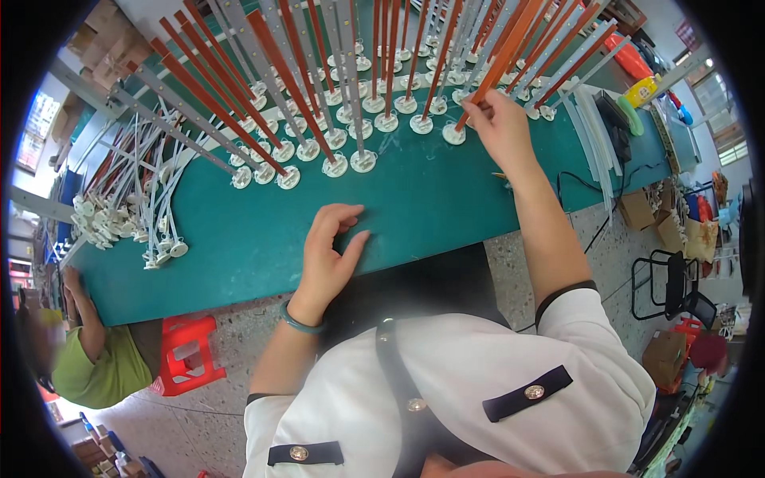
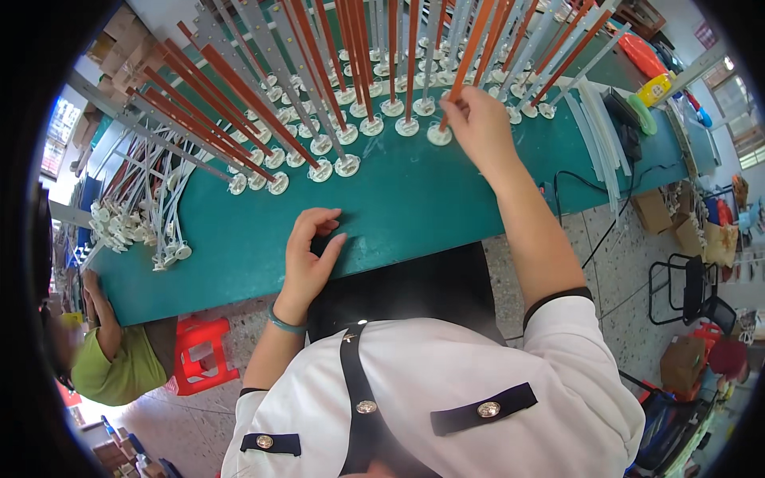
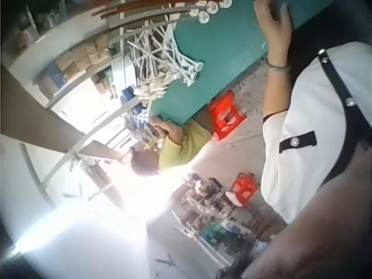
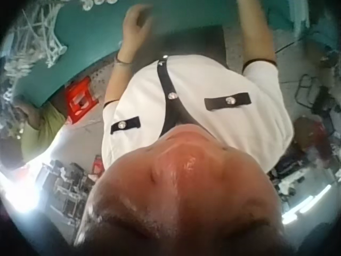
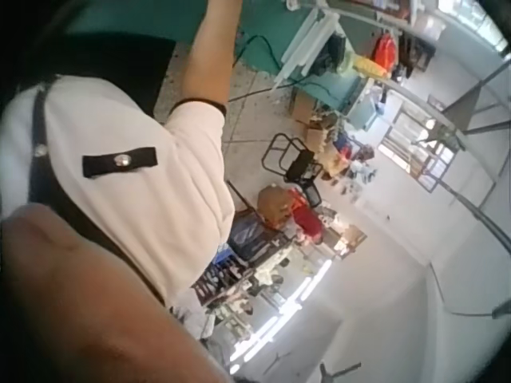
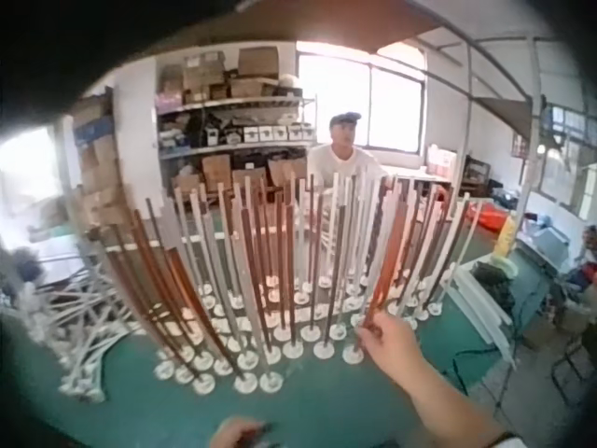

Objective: Assembling plastic components by gluing orange and silver strips onto circular bases using a hot glue gun.

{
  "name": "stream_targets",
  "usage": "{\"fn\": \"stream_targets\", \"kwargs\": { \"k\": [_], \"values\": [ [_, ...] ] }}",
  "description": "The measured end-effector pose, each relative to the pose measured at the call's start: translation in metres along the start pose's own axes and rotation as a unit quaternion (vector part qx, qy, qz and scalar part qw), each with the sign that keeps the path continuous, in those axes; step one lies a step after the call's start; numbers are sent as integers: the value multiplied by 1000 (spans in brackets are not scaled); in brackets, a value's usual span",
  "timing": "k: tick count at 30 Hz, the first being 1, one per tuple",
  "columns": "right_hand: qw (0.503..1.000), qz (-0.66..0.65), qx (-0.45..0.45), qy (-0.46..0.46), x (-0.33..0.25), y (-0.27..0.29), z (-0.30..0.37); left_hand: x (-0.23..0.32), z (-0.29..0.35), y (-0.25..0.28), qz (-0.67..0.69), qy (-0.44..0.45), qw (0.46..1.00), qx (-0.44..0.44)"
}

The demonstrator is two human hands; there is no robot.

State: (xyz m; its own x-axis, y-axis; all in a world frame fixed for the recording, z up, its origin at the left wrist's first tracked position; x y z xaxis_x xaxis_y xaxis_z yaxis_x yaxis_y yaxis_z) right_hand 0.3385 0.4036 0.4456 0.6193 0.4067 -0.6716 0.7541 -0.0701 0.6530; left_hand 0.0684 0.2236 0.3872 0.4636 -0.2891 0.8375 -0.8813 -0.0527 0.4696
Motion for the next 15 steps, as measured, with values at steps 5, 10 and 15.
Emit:
{"fn": "stream_targets", "kwargs": {
  "k": [5,10,15],
  "values": [
    [999,34,27,-2,17,-18,-16,-5,1,5,73,-2,997,-4],
    [1000,14,12,3,19,-20,-19,-4,3,6,97,-5,995,15],
    [997,73,-16,-3,24,-11,-3,-5,5,3,69,-29,997,11]
  ]
}}
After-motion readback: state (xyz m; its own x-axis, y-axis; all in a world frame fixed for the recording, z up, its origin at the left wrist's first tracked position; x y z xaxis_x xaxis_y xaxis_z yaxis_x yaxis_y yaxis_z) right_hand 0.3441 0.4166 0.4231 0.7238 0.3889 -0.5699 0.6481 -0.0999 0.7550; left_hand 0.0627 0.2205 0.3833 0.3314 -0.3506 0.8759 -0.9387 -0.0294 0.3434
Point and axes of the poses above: each hand's wrist, its own z-axis away from the middle knuckle, its own y-axis out of the back of the hand, x = y × z, the point moved 1 cm from there along -z, towards the middle knuckle, and after that the axes turned 6 degrees about -x, right-handed, at the moved point
